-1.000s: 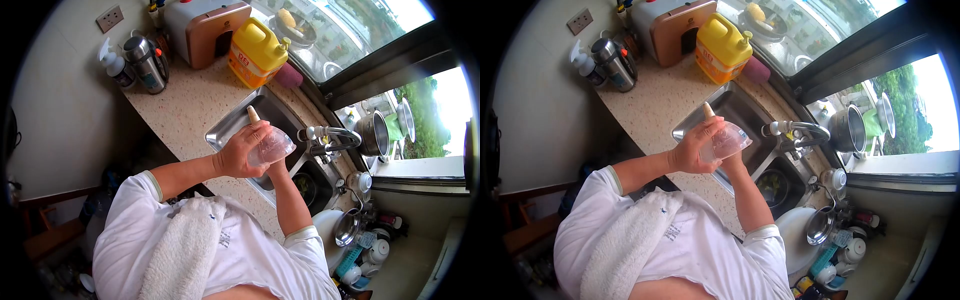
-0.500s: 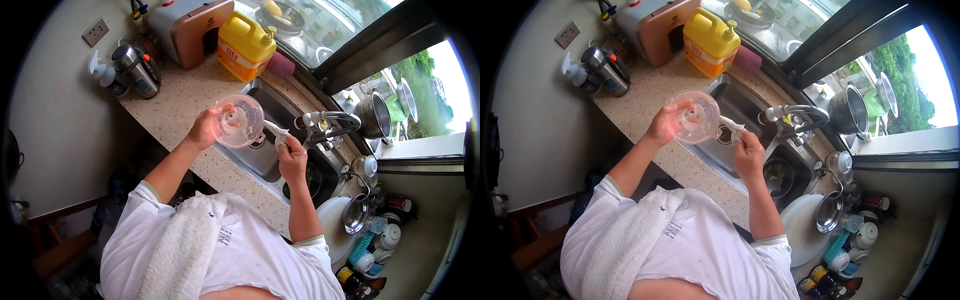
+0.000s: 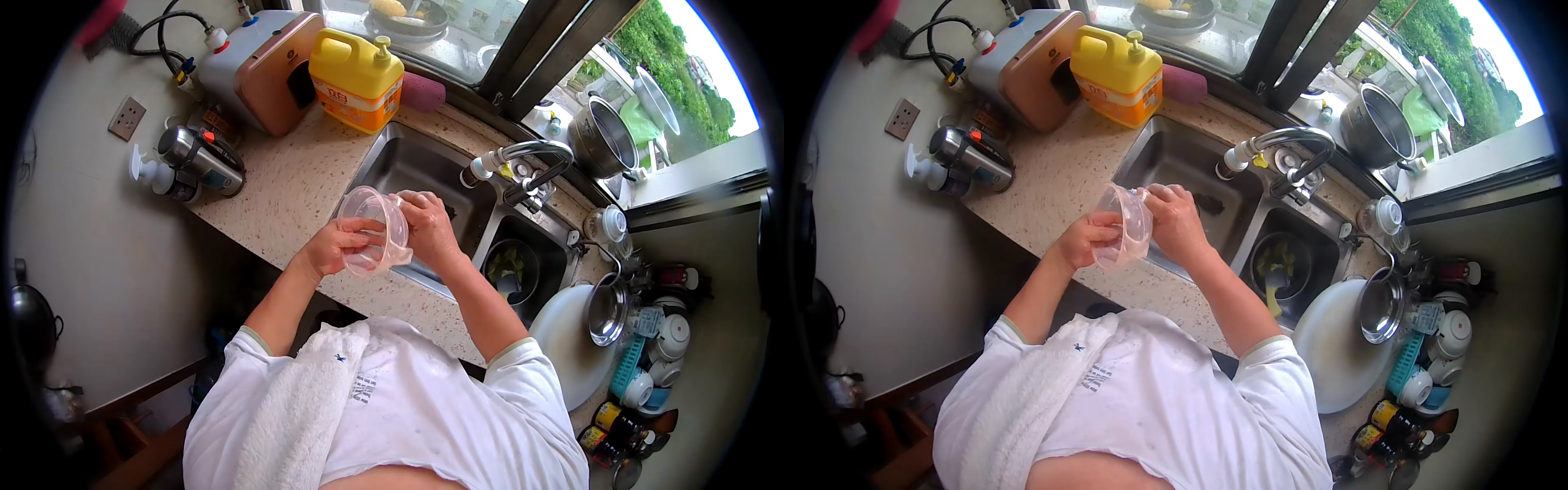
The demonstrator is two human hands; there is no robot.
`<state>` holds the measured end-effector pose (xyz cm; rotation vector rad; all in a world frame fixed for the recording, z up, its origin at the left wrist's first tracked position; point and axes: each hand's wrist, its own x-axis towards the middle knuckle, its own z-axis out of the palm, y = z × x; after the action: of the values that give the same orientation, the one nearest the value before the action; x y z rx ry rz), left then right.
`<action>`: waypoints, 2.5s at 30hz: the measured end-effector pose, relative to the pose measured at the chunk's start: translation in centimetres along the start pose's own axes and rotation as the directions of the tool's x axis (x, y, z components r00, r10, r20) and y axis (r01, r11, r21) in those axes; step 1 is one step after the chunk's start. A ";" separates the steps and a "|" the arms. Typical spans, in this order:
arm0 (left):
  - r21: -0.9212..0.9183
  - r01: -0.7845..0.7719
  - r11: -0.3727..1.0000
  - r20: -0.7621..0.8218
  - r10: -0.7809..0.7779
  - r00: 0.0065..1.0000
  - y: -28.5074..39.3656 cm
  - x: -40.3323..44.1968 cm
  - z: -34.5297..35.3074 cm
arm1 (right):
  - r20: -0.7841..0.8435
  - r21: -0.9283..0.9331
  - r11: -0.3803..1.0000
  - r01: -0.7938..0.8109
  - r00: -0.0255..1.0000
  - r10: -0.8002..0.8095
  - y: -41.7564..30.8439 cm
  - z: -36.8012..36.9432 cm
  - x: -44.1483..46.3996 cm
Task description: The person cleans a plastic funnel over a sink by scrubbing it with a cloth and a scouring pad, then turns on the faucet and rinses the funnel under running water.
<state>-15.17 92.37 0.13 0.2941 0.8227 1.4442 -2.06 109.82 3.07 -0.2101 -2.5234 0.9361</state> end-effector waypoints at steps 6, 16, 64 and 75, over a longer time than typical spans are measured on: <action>-0.211 -0.132 0.969 0.050 0.146 0.988 -1.0 1.2 -1.1 | 0.136 0.505 0.719 -0.478 0.866 0.481 1.5 -0.9 1.9; -0.427 -0.294 0.855 0.084 0.361 0.929 -4.6 3.4 -1.8 | -0.381 0.060 0.996 0.068 0.924 -0.040 -5.5 2.7 -0.4; 0.114 -0.139 0.984 -0.550 0.179 0.816 -1.2 1.1 2.3 | -0.044 0.141 0.920 -0.365 0.927 0.374 -2.4 -1.6 0.7; 0.238 -0.225 0.945 -0.510 0.319 0.799 -0.7 0.4 -0.2 | 0.369 0.623 0.453 -0.638 0.750 0.549 1.4 -3.7 0.9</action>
<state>-14.77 92.54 -0.61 0.1252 1.4181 1.7687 -1.26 113.31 4.95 -0.8488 -1.9221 2.2102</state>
